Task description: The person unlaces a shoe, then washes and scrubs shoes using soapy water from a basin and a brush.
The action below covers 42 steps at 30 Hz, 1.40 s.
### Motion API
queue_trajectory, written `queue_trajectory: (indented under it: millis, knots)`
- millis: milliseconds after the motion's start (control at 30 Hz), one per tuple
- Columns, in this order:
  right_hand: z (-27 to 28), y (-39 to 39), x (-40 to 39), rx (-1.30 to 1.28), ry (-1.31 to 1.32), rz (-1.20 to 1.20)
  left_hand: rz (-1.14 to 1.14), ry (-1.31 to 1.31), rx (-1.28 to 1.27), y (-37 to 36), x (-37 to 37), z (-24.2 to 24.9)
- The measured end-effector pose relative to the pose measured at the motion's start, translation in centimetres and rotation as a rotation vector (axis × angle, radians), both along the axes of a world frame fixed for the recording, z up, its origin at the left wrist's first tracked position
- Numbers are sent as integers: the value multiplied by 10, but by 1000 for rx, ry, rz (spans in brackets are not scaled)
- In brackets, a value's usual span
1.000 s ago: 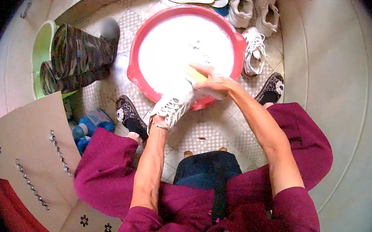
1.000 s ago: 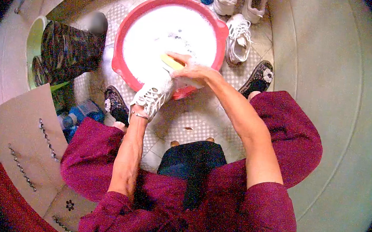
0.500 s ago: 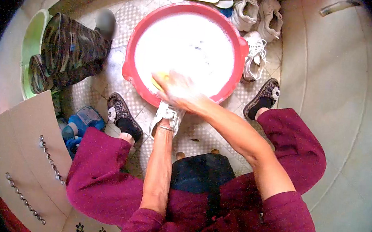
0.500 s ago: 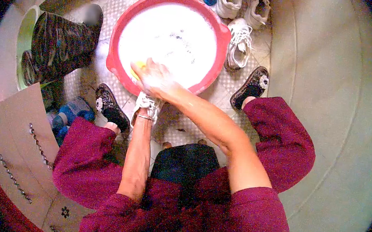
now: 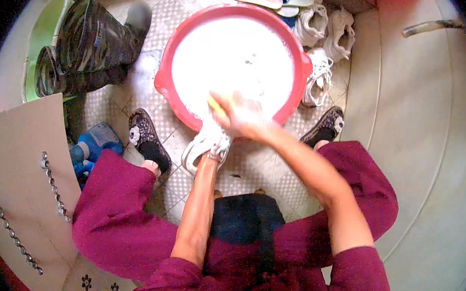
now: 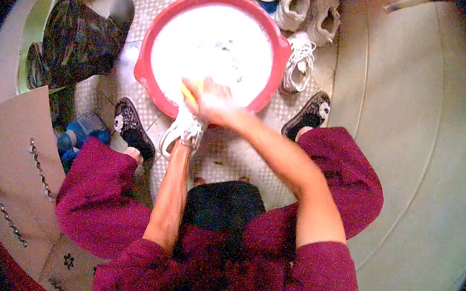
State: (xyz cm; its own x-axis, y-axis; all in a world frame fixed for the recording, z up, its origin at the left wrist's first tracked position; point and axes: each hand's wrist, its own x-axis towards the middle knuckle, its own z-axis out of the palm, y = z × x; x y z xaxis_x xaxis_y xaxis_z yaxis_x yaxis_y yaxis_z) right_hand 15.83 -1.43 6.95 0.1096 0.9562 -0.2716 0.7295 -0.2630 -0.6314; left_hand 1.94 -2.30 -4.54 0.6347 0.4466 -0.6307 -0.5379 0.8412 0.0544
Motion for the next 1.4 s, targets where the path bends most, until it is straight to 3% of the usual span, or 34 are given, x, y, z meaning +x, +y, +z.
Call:
queue_trajectory:
  millis: [67,133,167,200,333,400,467,500,567,600,667,733,800,867,900,933,1000,1033,1067,1133,1167,1200,1267,1333,1400]
  knots:
    - [-29,30,18,-123,-209,28,5,14,16,0,0,-2]
    - [-32,56,46,-298,-109,125,6,56,15,-8,-10,-4]
    - [-31,58,59,-294,99,129,13,70,8,-14,-16,-3]
    - [-40,57,72,-289,90,137,28,97,-6,-23,-24,-1]
    - [-107,25,104,54,-227,-342,65,196,-20,-32,-50,1]
    - [-145,11,91,-57,-432,-566,82,220,-9,-27,-55,-1]
    - [-181,-1,89,-65,452,-440,87,234,1,-24,-58,-3]
    - [-160,-4,79,-73,677,-455,88,242,3,-23,-56,-4]
    - [-84,-5,47,171,660,-520,101,237,13,-22,-51,-5]
    - [-53,-11,38,341,548,-478,101,235,11,-24,-50,-5]
    - [-13,-27,15,427,367,-230,101,233,18,-23,-44,-3]
    - [16,-28,-7,89,151,-10,102,227,28,-23,-42,0]
    - [-29,-7,6,380,65,-111,95,231,46,-20,-38,0]
    - [-29,19,39,-147,-4,-292,88,222,59,-17,-32,0]
    - [-39,14,31,-128,194,-294,82,223,66,-16,-32,3]
    - [-28,2,15,227,113,-360,91,225,66,-18,-33,4]
    - [12,-14,4,200,366,-116,89,239,60,-22,-38,6]
    - [12,-29,-12,74,161,-33,93,235,59,-19,-37,5]
    - [-13,-28,-13,227,54,-60,96,230,62,-18,-37,4]
    - [-30,-7,14,-52,79,-324,78,245,61,-17,-40,6]
    - [-22,11,34,-349,139,-424,90,242,65,-18,-42,5]
    - [-54,6,42,-346,211,-454,78,244,63,-17,-44,6]
    - [-56,-16,7,-24,195,-479,85,240,69,-19,-45,7]
    - [9,-29,-7,-125,196,-301,79,261,51,-20,-49,8]
    - [-20,-31,7,-53,222,-369,73,271,62,-18,-48,8]
